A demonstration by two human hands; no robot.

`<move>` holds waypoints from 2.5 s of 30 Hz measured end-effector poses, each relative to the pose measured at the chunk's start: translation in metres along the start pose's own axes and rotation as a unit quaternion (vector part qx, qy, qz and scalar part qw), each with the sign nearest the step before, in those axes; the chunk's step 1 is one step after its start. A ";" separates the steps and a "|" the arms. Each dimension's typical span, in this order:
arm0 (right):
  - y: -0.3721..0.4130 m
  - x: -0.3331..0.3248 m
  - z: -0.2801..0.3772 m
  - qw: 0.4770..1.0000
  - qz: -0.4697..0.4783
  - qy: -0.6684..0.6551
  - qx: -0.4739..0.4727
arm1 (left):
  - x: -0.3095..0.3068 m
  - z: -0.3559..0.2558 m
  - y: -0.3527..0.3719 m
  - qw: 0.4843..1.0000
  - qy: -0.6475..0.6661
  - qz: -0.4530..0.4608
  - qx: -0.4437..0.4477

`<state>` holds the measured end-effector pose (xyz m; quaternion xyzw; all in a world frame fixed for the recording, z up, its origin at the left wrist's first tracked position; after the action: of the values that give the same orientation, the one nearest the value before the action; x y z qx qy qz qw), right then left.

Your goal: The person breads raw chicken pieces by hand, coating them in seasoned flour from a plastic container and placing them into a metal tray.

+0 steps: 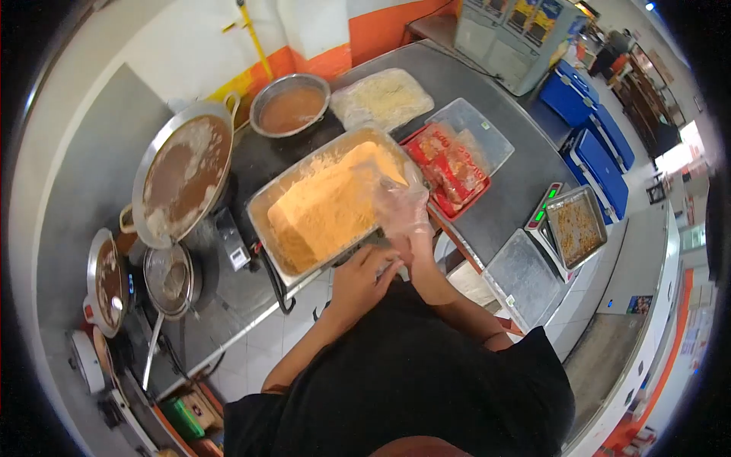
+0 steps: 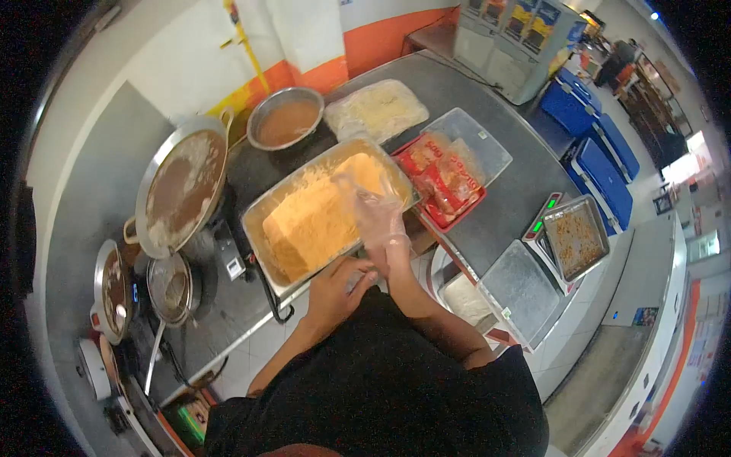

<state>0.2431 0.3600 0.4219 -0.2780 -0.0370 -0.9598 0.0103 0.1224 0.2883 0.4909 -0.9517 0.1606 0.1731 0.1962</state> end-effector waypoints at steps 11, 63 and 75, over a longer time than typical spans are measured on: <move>-0.002 -0.002 0.008 0.992 0.030 -0.108 -0.061 | 0.019 0.009 -0.056 0.993 -0.046 0.075 0.074; 0.035 -0.071 0.034 0.857 0.190 0.478 -0.042 | 0.036 0.038 -0.056 0.937 0.318 -0.091 -0.111; 0.026 -0.132 0.095 0.836 0.142 0.526 -0.064 | 0.054 0.077 -0.049 0.988 -0.005 -0.037 -0.148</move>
<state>0.4068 0.3415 0.4329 0.2668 0.0759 -0.9495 0.1468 0.1684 0.3507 0.4187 -0.9747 0.0972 0.1921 0.0597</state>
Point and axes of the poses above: each hand's wrist, its own y-axis away from the middle knuckle, its own x-axis out of the palm, z = x × y, the point moved 7 cm from there along -y, towards the middle knuckle, and after that the axes turned 15 degrees about y, right-handed, at the moved point
